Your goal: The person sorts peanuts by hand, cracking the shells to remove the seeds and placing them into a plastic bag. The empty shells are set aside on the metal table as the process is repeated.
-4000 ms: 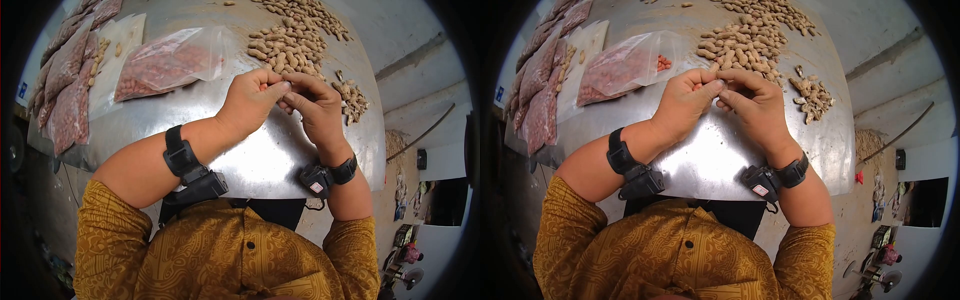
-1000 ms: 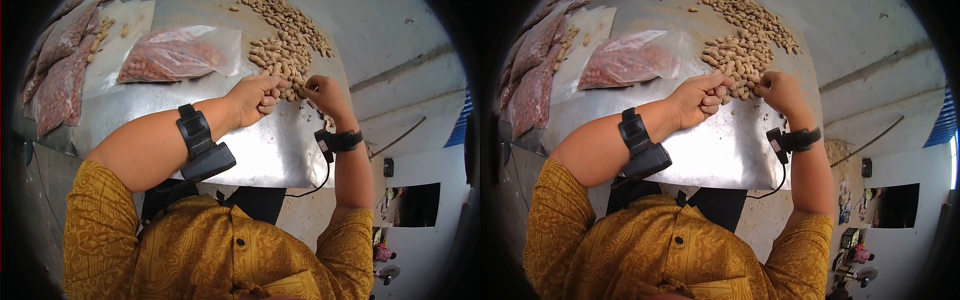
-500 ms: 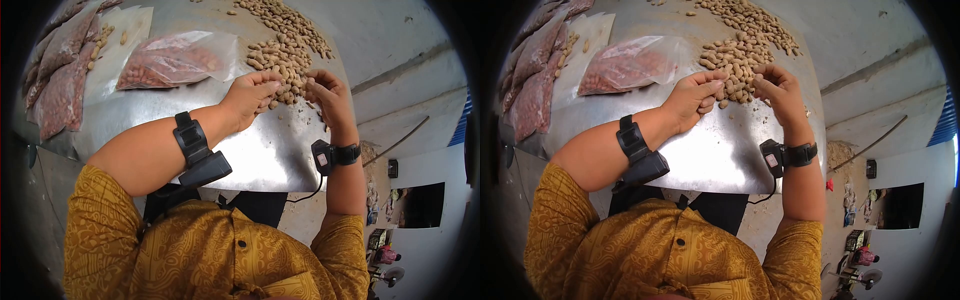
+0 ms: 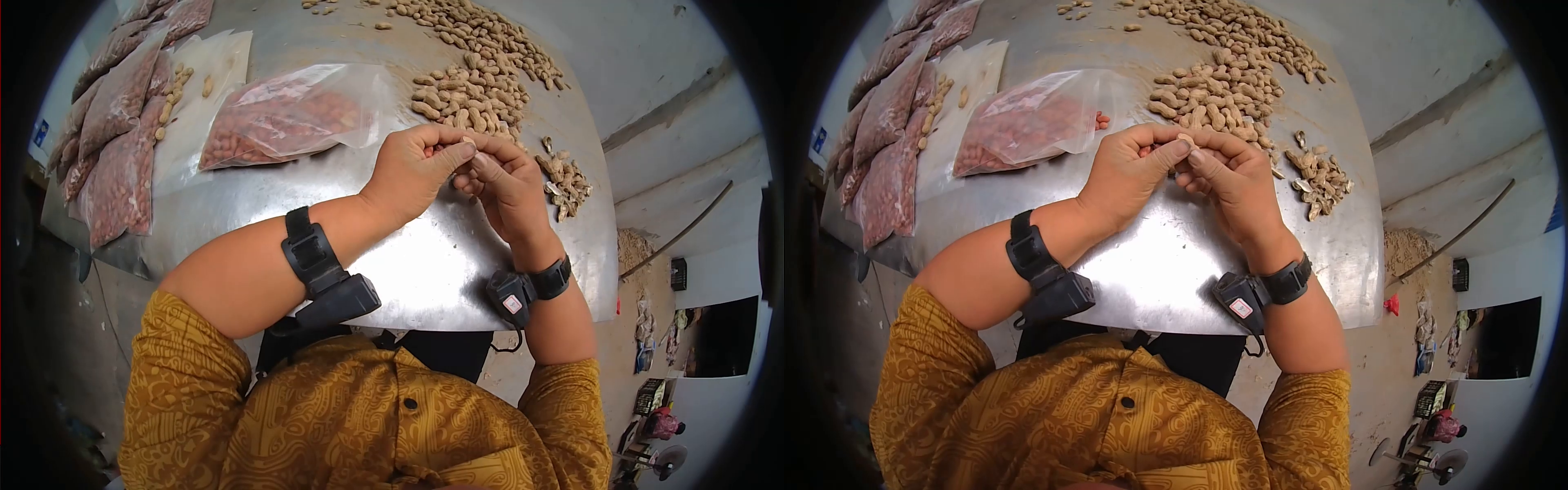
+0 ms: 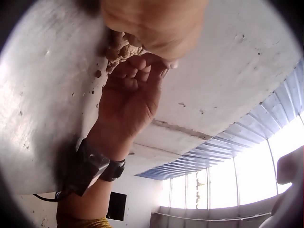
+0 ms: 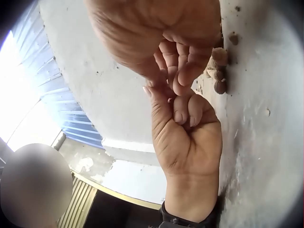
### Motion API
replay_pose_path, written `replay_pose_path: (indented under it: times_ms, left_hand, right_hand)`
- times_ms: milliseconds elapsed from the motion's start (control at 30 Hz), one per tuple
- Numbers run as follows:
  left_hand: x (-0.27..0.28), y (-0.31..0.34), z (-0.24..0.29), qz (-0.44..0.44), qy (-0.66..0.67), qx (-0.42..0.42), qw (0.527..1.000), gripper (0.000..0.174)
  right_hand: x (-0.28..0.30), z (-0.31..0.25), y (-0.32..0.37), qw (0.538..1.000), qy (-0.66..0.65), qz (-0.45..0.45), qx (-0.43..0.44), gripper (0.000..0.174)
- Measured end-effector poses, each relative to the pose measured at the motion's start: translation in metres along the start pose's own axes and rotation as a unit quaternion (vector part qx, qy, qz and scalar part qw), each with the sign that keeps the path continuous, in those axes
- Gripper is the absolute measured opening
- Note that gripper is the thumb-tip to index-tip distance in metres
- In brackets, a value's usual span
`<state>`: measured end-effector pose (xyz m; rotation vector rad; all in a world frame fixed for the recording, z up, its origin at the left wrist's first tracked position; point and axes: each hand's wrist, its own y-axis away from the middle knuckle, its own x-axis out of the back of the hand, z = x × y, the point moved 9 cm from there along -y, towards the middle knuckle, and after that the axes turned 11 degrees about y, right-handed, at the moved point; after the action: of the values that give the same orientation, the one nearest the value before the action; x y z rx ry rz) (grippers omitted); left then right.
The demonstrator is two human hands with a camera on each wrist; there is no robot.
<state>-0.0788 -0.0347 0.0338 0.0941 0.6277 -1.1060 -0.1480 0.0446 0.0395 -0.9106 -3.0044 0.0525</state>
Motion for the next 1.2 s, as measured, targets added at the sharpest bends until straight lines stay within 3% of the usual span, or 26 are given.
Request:
replay_pose_path:
  times_ms: [267,400,667,767,867,1100,1200]
  left_hand:
    - [0.001,0.000,0.005,0.032,-0.096,-0.056,0.993,0.013]
    - [0.002,0.000,-0.002,0.029,-0.092,-0.032,0.995,0.015]
    - [-0.002,0.000,-0.007,0.023,-0.013,0.013,1.000,0.017]
    - [0.003,-0.001,-0.005,0.041,-0.033,-0.021,0.998,0.017]
    - [0.001,-0.001,-0.006,0.037,0.041,-0.026,0.998,0.018]
    - [0.000,0.001,-0.020,0.039,0.171,0.102,0.979,0.020]
    - [0.001,0.001,-0.031,0.042,0.252,0.155,0.954,0.018]
  right_hand:
    - [0.001,0.010,0.006,0.995,0.089,0.032,0.025,0.015]
    - [0.002,0.009,0.007,0.993,0.092,0.061,0.029,0.014]
    - [-0.002,0.017,0.006,0.993,-0.103,0.053,0.024,0.014]
    - [-0.003,0.020,0.005,0.984,-0.167,0.059,0.009,0.015]
    - [-0.007,0.020,0.003,0.977,-0.206,0.049,0.010,0.016]
    - [-0.006,0.009,0.004,0.985,-0.169,0.024,0.019,0.016]
    - [0.000,0.003,0.001,0.994,-0.089,0.040,0.051,0.015]
